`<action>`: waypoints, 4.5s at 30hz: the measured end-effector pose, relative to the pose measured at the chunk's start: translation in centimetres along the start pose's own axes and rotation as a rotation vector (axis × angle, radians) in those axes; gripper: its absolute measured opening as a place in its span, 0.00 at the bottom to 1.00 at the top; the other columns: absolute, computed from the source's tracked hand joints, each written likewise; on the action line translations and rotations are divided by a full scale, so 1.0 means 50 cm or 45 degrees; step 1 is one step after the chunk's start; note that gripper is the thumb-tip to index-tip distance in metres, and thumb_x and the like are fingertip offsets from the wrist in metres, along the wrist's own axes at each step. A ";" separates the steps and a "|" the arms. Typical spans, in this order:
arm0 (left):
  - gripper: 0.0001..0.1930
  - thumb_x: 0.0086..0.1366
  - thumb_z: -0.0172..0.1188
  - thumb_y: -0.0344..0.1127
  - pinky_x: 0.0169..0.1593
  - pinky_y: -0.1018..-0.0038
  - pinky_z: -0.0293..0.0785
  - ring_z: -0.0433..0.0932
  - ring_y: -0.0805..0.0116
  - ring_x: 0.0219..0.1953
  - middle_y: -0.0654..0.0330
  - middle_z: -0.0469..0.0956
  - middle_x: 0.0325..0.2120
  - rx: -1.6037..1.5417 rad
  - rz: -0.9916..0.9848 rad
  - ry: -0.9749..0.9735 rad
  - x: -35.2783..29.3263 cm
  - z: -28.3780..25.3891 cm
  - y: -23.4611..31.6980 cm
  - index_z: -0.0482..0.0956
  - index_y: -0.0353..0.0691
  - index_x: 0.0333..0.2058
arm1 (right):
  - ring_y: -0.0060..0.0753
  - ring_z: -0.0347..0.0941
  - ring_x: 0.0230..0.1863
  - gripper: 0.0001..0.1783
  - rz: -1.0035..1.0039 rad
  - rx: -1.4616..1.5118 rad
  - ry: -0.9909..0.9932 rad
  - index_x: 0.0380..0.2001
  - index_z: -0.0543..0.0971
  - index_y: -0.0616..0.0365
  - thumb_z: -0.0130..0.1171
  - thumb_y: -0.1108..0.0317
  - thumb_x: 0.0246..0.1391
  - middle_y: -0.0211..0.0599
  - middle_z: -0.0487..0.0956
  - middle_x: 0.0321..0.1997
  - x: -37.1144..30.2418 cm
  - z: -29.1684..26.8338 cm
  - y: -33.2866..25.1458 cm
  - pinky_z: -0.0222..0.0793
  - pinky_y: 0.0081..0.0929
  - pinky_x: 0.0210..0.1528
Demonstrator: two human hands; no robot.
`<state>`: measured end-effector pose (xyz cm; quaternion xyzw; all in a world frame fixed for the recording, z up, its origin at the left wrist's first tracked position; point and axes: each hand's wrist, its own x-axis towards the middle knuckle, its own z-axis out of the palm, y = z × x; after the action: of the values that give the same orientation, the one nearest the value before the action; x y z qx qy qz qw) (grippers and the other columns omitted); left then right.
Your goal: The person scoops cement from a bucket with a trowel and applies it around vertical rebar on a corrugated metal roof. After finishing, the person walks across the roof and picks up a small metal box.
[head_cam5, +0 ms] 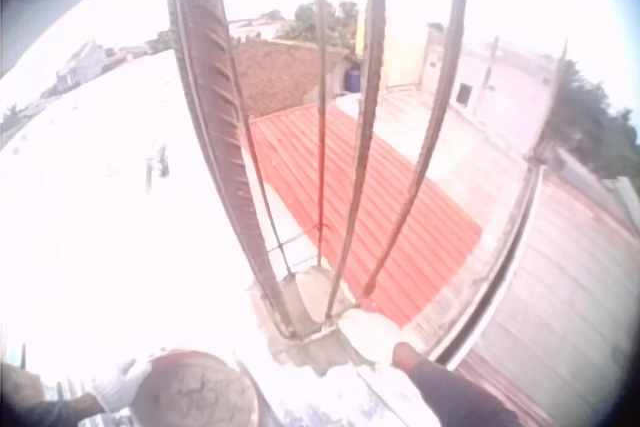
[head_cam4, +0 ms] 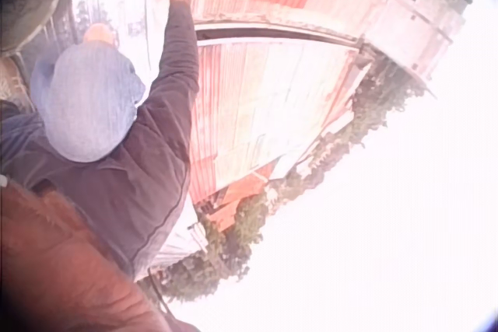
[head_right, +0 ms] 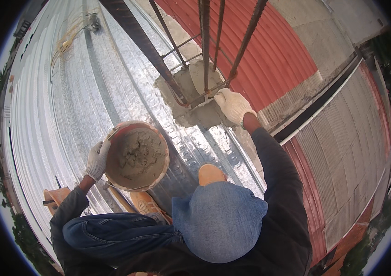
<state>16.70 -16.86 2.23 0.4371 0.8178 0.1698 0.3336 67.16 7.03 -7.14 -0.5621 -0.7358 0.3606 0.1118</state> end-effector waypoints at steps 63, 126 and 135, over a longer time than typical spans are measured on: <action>0.26 0.87 0.60 0.54 0.38 0.69 0.67 0.65 0.79 0.35 0.70 0.70 0.28 -0.116 0.075 -0.021 0.017 0.001 -0.033 0.82 0.33 0.39 | 0.62 0.88 0.48 0.19 0.072 -0.566 -0.122 0.48 0.82 0.58 0.62 0.51 0.74 0.54 0.89 0.41 -0.166 -0.047 0.063 0.82 0.59 0.50; 0.26 0.87 0.60 0.54 0.45 0.74 0.75 0.76 0.81 0.41 0.68 0.84 0.37 -0.013 0.024 -0.085 0.014 -0.016 -0.011 0.89 0.31 0.51 | 0.49 0.89 0.45 0.29 0.381 0.590 -0.615 0.50 0.87 0.67 0.57 0.47 0.76 0.54 0.89 0.42 -0.388 -0.031 -0.040 0.81 0.45 0.54; 0.31 0.79 0.68 0.61 0.43 0.67 0.81 0.82 0.75 0.41 0.62 0.87 0.36 0.001 -0.110 -0.085 0.018 0.005 0.022 0.90 0.31 0.51 | 0.37 0.86 0.35 0.25 0.373 0.490 -0.510 0.53 0.85 0.68 0.69 0.54 0.67 0.47 0.87 0.36 -0.378 0.060 -0.043 0.81 0.39 0.41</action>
<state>17.19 -15.53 2.29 0.4068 0.8244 0.1402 0.3676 70.32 -11.56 -3.31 -0.5486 -0.5725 0.6092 0.0158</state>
